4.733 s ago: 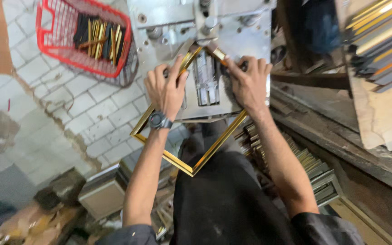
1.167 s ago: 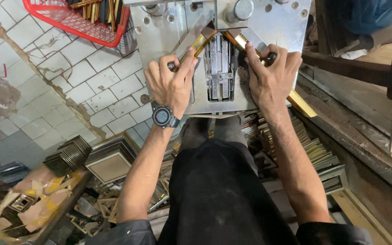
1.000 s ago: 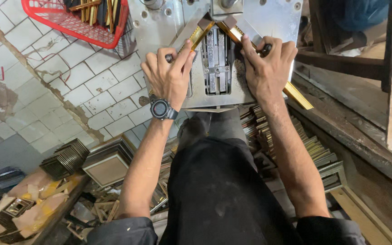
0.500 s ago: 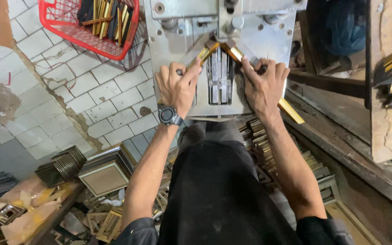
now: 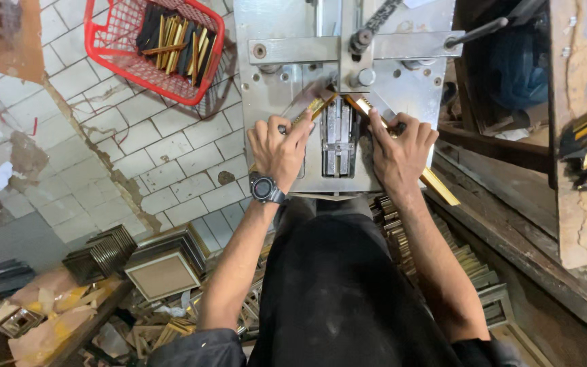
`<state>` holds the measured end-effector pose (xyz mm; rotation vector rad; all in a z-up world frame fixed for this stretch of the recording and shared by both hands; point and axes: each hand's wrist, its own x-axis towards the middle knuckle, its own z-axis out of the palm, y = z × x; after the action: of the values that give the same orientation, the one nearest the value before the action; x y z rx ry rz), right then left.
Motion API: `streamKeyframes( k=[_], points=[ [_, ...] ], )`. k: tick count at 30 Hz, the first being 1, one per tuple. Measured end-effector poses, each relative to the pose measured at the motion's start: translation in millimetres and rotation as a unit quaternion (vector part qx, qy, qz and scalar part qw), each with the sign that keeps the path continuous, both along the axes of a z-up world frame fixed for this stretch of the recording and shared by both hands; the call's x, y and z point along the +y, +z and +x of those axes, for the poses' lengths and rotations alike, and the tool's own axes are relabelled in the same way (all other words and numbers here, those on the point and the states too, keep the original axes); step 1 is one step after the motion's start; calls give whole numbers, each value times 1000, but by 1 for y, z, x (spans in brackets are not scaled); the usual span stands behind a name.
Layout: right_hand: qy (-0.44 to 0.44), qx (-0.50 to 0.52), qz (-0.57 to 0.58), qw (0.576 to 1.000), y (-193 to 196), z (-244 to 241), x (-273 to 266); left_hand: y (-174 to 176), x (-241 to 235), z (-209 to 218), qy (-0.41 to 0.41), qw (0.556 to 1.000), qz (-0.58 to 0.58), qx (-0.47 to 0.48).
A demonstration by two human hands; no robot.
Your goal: The person assembles gold picture frames by joining cut frame pieces in a corner mitering machine. They measure a frame with a tape measure and then stack the completed frames on a workbench.
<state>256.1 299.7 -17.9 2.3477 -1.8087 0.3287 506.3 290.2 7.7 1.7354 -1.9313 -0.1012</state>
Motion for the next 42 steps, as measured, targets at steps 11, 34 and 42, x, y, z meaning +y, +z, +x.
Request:
streamKeyframes(
  k=[11,34,42],
  points=[
    [29,-162,58,985,36,-5,14,-22,20,-3,38,998,-13,49],
    [-298,-246,-104,916,87,-428,-15,104,-26,-298,-264,947,-131,129],
    [-451,-277,-50,847,61,-469,-8,52,-284,-465,-230,959,-104,-127]
  ],
)
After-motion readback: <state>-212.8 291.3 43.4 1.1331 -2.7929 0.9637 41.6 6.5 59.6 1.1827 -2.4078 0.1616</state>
